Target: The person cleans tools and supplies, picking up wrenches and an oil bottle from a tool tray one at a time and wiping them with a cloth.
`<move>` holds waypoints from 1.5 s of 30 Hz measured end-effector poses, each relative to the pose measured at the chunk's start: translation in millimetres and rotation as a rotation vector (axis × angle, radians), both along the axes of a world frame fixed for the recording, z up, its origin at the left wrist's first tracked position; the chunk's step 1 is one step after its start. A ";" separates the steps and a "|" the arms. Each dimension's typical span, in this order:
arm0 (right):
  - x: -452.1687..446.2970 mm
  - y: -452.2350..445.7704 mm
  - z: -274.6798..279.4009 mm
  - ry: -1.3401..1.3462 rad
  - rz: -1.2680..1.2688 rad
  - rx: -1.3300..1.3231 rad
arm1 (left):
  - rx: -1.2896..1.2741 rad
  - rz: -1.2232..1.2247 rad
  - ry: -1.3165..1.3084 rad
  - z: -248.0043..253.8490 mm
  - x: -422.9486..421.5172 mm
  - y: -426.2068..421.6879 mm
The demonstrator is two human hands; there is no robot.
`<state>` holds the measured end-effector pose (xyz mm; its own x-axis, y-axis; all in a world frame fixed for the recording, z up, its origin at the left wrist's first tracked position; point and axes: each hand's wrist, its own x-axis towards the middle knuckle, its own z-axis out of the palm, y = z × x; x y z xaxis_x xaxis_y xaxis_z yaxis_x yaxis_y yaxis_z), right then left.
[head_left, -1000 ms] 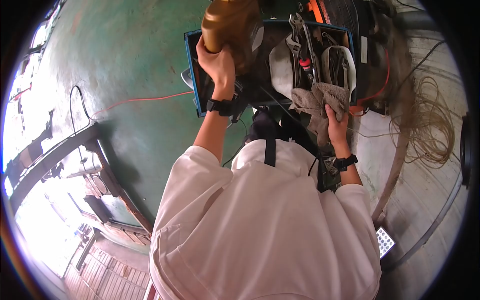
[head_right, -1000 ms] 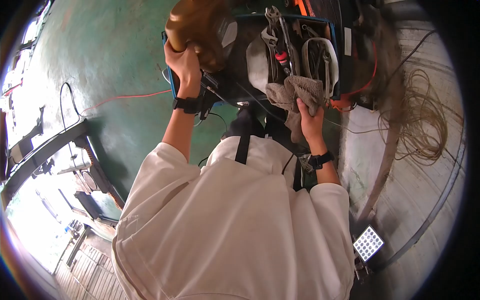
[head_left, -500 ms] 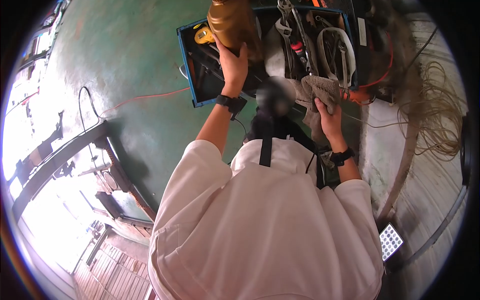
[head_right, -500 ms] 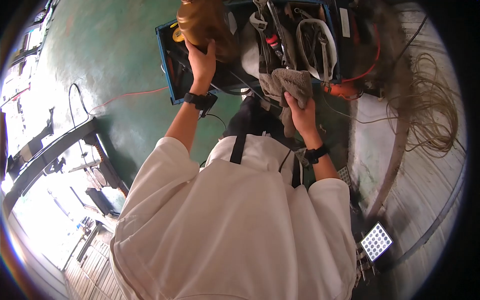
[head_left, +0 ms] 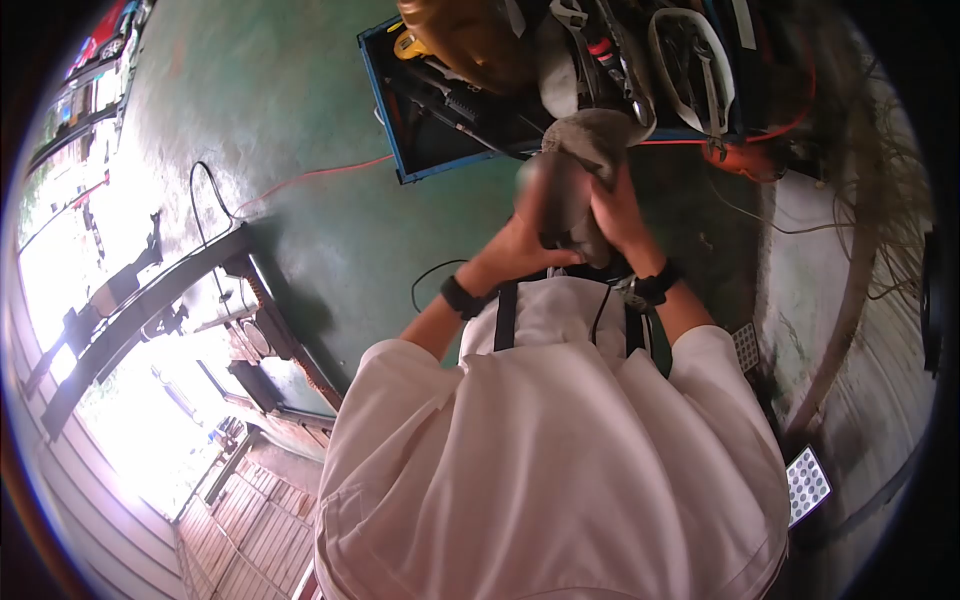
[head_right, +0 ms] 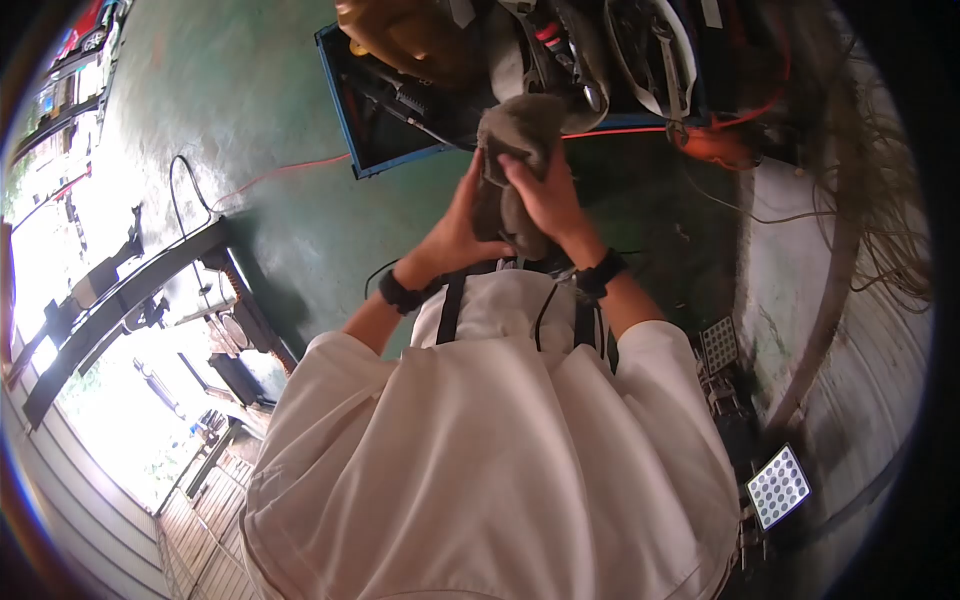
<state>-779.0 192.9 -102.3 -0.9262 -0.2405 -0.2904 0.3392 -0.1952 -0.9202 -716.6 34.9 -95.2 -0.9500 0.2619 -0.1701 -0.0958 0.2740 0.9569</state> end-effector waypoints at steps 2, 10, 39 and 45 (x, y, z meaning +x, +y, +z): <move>5.6 -22.5 -6.7 0.174 -0.009 0.079 | 0.131 0.132 -0.094 -24.1 17.3 8.4; 8.1 -61.0 -9.8 0.446 0.233 0.834 | -0.246 0.212 -0.099 -59.2 19.2 -65.6; 33.3 -239.6 -105.9 0.501 0.432 0.967 | -0.528 0.342 -0.165 -104.4 -0.6 -236.6; 50.6 -214.4 -87.9 0.494 0.464 0.906 | -0.477 0.246 -0.254 -90.6 15.9 -218.7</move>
